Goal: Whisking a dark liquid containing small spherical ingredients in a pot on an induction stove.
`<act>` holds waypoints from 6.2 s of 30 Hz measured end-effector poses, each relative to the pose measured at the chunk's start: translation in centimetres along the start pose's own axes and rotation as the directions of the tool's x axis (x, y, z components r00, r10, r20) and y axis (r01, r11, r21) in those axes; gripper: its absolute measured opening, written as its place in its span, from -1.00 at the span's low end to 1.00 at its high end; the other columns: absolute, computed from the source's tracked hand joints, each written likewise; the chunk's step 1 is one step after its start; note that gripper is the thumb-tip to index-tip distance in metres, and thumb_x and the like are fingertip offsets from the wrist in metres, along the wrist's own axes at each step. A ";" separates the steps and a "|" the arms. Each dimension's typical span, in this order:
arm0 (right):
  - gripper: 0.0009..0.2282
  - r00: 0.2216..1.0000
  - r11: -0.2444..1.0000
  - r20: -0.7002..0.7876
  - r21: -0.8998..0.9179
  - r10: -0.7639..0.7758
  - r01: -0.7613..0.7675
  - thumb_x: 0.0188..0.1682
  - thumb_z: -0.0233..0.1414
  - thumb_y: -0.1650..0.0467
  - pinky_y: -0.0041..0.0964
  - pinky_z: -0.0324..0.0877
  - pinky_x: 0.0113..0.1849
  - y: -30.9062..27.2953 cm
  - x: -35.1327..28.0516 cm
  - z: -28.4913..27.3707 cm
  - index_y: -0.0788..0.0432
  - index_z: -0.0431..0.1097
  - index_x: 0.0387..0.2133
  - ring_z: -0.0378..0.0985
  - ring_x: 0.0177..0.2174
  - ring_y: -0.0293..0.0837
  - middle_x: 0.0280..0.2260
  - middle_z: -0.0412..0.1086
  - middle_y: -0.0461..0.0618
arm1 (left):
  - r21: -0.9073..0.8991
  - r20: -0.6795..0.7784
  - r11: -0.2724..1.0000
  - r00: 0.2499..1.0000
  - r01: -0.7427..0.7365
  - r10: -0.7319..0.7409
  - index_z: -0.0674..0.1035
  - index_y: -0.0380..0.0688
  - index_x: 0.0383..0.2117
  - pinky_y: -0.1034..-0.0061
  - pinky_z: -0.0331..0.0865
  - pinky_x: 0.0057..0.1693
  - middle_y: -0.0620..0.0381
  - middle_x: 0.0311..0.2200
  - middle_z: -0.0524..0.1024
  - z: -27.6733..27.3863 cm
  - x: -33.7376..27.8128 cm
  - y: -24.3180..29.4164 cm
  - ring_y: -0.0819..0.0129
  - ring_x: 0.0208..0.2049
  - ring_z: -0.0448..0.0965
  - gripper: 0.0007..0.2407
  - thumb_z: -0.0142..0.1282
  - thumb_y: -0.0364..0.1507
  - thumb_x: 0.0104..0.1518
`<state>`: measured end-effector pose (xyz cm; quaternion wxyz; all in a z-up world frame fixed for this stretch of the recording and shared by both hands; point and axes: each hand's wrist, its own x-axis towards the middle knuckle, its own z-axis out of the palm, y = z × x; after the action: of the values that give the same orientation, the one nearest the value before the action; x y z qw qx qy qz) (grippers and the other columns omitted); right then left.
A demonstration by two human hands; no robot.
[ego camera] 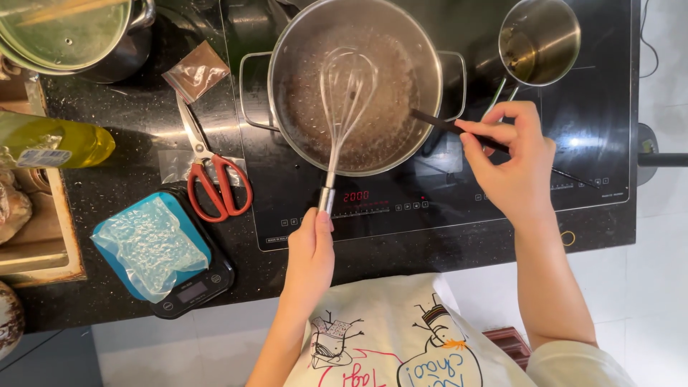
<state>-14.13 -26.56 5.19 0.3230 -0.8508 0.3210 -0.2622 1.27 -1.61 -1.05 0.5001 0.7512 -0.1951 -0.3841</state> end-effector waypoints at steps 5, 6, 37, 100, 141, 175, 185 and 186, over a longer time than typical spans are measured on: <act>-0.76 1.000 1.000 0.009 0.003 0.012 -0.012 0.12 0.20 0.64 -0.51 0.42 -0.28 0.4 -0.6 -0.2 0.34 0.25 -0.09 0.55 -0.32 -0.35 -0.23 0.52 0.01 | 0.036 0.042 0.998 0.998 0.046 -0.048 0.40 -0.23 -0.48 0.43 0.20 -0.48 0.13 -0.73 0.28 -0.1 -0.1 0.1 0.46 -0.68 0.21 -0.68 -0.22 -0.27 0.39; -0.76 1.000 1.000 0.008 0.005 0.014 -0.014 0.13 0.20 0.64 -0.50 0.42 -0.27 0.4 -0.7 -0.3 0.35 0.25 -0.10 0.55 -0.33 -0.35 -0.24 0.52 0.02 | 0.028 0.010 0.999 1.000 0.019 -0.020 0.39 -0.22 -0.47 0.43 0.22 -0.48 0.14 -0.72 0.30 -0.2 -0.1 0.2 0.45 -0.69 0.23 -0.69 -0.24 -0.28 0.38; -0.71 0.996 0.980 0.014 0.181 0.083 -0.084 0.10 0.13 0.68 -0.35 0.48 0.00 0.3 -3.5 0.0 0.34 0.24 0.02 0.57 -0.11 -0.22 -0.13 0.47 0.09 | 0.087 0.022 0.993 0.996 0.083 -0.086 0.40 -0.23 -0.47 0.43 0.17 -0.50 0.15 -0.75 0.27 -1.2 -1.1 0.4 0.47 -0.69 0.20 -0.67 -0.22 -0.23 0.37; -0.92 -0.108 0.047 0.586 0.243 -0.803 0.969 -0.24 0.09 0.34 -0.29 0.24 -0.22 -28.0 -8.0 36.7 0.06 0.46 -0.53 0.34 -0.27 -0.18 -0.43 0.24 -0.18 | -0.298 0.342 0.945 0.909 -0.134 0.237 0.26 -0.18 -0.33 0.30 0.19 -0.42 0.10 -0.66 0.22 -8.5 -3.6 -9.1 0.30 -0.61 0.20 -0.70 -0.17 -0.19 0.39; -0.71 0.824 0.823 0.052 -0.050 -0.564 0.566 -0.31 0.21 0.63 -0.20 0.42 -0.34 -18.1 -13.0 15.2 0.21 0.52 -0.28 0.53 -0.36 -0.05 -0.24 0.44 0.01 | -0.375 0.322 0.916 0.907 -0.142 0.273 0.38 -0.21 -0.25 0.40 0.26 -0.43 0.08 -0.61 0.37 -10.2 -2.3 -4.4 0.43 -0.56 0.33 -0.85 -0.05 -0.37 0.35; -0.70 0.834 0.907 -0.495 0.189 -0.243 0.377 0.26 0.03 0.28 -0.35 0.50 -0.40 2.8 -8.9 3.0 0.30 0.22 0.00 0.53 -0.42 0.01 -0.24 0.38 0.19 | -0.555 0.582 0.817 0.775 0.156 0.247 0.48 -0.23 0.05 0.54 0.18 0.26 0.16 -0.12 0.47 1.6 -1.6 -1.2 0.46 0.01 0.40 -0.71 -0.14 -0.31 0.39; -0.74 0.857 0.942 -0.516 0.279 -0.019 0.188 0.33 0.01 0.31 -0.36 0.45 -0.37 3.3 -9.2 2.6 0.34 0.23 -0.02 0.57 -0.42 0.00 -0.24 0.36 0.15 | -0.473 0.549 0.864 0.825 0.173 0.135 0.50 -0.20 -0.05 0.52 0.28 0.16 0.22 -0.11 0.46 0.1 -1.2 -1.0 0.47 -0.03 0.42 -0.80 -0.07 -0.41 0.29; -0.74 0.863 0.947 -0.505 0.277 0.001 0.162 0.33 0.01 0.32 -0.36 0.45 -0.38 3.2 -9.3 2.7 0.34 0.23 -0.03 0.57 -0.42 0.00 -0.23 0.37 0.16 | -0.452 0.549 0.874 0.828 0.178 0.115 0.50 -0.19 -0.06 0.53 0.30 0.14 0.22 -0.11 0.46 0.1 -1.3 -0.8 0.47 -0.04 0.43 -0.81 -0.05 -0.42 0.29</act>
<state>-19.66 -20.75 -1.05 0.3471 -0.7053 0.3121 -0.5336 0.36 -0.45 -1.31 0.5858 0.4587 -0.2173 -0.6318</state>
